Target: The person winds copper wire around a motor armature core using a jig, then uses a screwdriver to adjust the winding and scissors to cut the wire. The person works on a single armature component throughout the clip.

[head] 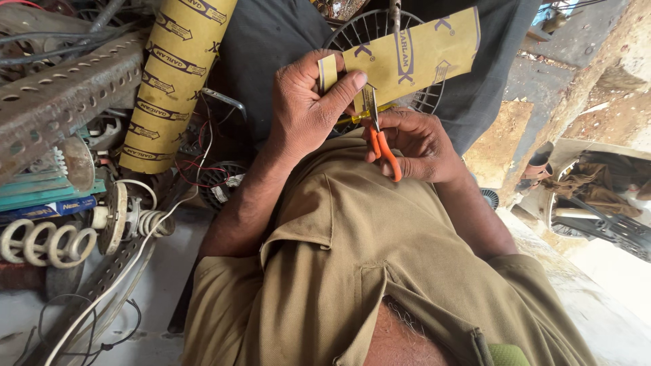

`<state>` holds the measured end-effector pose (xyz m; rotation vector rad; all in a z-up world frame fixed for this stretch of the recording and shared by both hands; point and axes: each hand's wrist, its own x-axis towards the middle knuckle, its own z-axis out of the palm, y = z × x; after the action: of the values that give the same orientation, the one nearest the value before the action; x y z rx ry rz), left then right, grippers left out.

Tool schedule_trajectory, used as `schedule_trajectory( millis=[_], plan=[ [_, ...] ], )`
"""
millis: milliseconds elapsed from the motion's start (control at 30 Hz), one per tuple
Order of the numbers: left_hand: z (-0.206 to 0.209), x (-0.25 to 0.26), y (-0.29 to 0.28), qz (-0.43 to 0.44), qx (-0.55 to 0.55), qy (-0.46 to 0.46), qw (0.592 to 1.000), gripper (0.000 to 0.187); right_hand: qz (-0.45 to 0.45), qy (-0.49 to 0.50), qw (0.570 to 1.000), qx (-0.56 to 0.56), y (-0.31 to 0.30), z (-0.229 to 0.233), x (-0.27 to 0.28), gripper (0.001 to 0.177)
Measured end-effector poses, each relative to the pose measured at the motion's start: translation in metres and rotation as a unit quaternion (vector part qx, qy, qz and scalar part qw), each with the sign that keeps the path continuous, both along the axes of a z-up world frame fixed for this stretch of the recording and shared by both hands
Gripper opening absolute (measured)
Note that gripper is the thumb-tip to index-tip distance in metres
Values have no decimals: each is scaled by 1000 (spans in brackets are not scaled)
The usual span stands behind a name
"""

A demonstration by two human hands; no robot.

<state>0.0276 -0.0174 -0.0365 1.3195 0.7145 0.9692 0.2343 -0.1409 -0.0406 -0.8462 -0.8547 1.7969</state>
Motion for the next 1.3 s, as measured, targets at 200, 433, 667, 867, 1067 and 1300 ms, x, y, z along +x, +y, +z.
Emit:
schedule_trajectory(
  millis=[200,433,667,867,1067,1300],
  plan=[
    [3,-1,1,6,-1,5,1000,9,-6,14,1000,-9,-5,-4,-3,63],
    [6,-4,-1,11,5,50,999,11,-19,2,1000,-11,-7,-5,-9,60],
    [11,-2,-8,19,54,79,995,9,-2,-24,1000,-18,-9,-6,-2,59],
    [13,-1,-14,-19,-5,79,997,20,-20,-28,999,-10,-6,-4,0,58],
    [18,0,-13,-23,11,88,996,32,-33,-43,998,34,3,1,-3,60],
    [18,1,-6,15,27,33,999,10,-29,-65,995,63,-3,-5,-7,62]
  ],
)
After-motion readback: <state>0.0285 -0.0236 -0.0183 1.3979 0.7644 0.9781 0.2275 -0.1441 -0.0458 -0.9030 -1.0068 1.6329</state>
